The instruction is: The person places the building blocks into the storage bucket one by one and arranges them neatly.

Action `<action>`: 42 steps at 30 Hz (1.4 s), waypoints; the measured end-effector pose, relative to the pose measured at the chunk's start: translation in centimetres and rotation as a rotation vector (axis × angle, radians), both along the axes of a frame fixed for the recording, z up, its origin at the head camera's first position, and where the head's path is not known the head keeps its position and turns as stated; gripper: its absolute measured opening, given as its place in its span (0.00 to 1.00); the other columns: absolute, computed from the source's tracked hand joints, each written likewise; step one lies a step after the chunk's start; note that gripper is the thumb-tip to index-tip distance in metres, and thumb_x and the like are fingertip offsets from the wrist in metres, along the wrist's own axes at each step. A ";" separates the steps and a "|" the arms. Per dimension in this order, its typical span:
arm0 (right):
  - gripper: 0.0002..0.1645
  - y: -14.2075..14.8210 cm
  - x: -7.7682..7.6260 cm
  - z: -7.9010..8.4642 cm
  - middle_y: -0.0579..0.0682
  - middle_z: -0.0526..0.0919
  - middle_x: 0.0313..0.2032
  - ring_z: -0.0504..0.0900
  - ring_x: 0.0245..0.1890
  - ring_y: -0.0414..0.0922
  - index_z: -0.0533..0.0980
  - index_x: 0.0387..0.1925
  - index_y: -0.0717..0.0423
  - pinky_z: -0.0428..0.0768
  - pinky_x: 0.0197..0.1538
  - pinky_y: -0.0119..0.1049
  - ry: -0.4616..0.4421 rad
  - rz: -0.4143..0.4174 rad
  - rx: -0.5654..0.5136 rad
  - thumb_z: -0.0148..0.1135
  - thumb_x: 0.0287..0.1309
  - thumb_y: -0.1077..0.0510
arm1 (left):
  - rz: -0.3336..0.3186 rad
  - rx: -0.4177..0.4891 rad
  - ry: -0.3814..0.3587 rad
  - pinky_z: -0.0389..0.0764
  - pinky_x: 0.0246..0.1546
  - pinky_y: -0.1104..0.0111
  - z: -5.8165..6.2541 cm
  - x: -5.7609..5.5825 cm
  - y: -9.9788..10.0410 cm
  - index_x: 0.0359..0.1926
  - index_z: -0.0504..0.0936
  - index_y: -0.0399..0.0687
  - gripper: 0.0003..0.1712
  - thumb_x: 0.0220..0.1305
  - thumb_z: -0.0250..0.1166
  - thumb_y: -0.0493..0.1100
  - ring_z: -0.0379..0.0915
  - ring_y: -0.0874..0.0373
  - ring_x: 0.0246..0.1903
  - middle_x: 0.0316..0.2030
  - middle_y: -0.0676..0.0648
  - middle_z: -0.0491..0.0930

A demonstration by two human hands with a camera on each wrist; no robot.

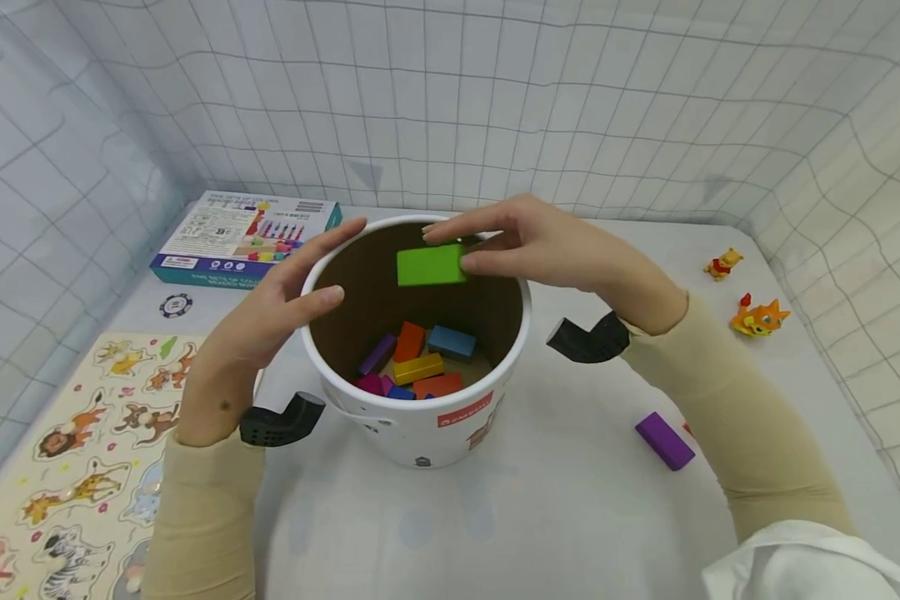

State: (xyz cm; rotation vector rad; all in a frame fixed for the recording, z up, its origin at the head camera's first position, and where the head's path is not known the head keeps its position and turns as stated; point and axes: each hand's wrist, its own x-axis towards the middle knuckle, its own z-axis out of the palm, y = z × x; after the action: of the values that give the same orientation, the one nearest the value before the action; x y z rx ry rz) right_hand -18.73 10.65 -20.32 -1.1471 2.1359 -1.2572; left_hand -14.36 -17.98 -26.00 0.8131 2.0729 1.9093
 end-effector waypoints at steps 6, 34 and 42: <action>0.18 1.9 2.5 -0.3 0.49 0.77 0.49 0.74 0.51 0.44 0.74 0.51 0.55 0.72 0.52 0.35 -0.033 -0.200 -0.137 0.53 0.59 0.59 | -0.002 0.001 -0.010 0.67 0.52 0.58 -0.2 0.0 0.2 0.67 0.54 0.54 0.33 0.61 0.51 0.39 0.51 0.48 0.61 0.65 0.48 0.52; 0.38 22.9 14.4 -19.8 0.52 0.59 0.64 0.46 0.62 0.23 0.57 0.64 0.53 0.50 0.54 0.11 0.042 -0.504 0.216 0.59 0.51 0.66 | 0.008 0.003 -0.003 0.70 0.49 0.64 0.0 0.1 0.0 0.66 0.55 0.55 0.33 0.60 0.52 0.40 0.50 0.48 0.61 0.63 0.47 0.55; 0.29 23.1 13.5 -20.1 0.52 0.71 0.55 0.63 0.55 0.25 0.68 0.57 0.53 0.62 0.49 0.13 0.130 -0.604 0.225 0.59 0.51 0.68 | 0.021 -0.003 0.003 0.61 0.55 0.54 0.0 0.0 0.2 0.66 0.55 0.55 0.33 0.59 0.52 0.40 0.48 0.50 0.62 0.63 0.47 0.55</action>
State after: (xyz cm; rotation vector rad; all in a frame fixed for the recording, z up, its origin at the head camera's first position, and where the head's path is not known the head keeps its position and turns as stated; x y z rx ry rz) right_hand -5.24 33.75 -40.40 -0.5116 2.7595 -1.1414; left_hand -14.32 -17.80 -25.98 0.7978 2.0939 1.9157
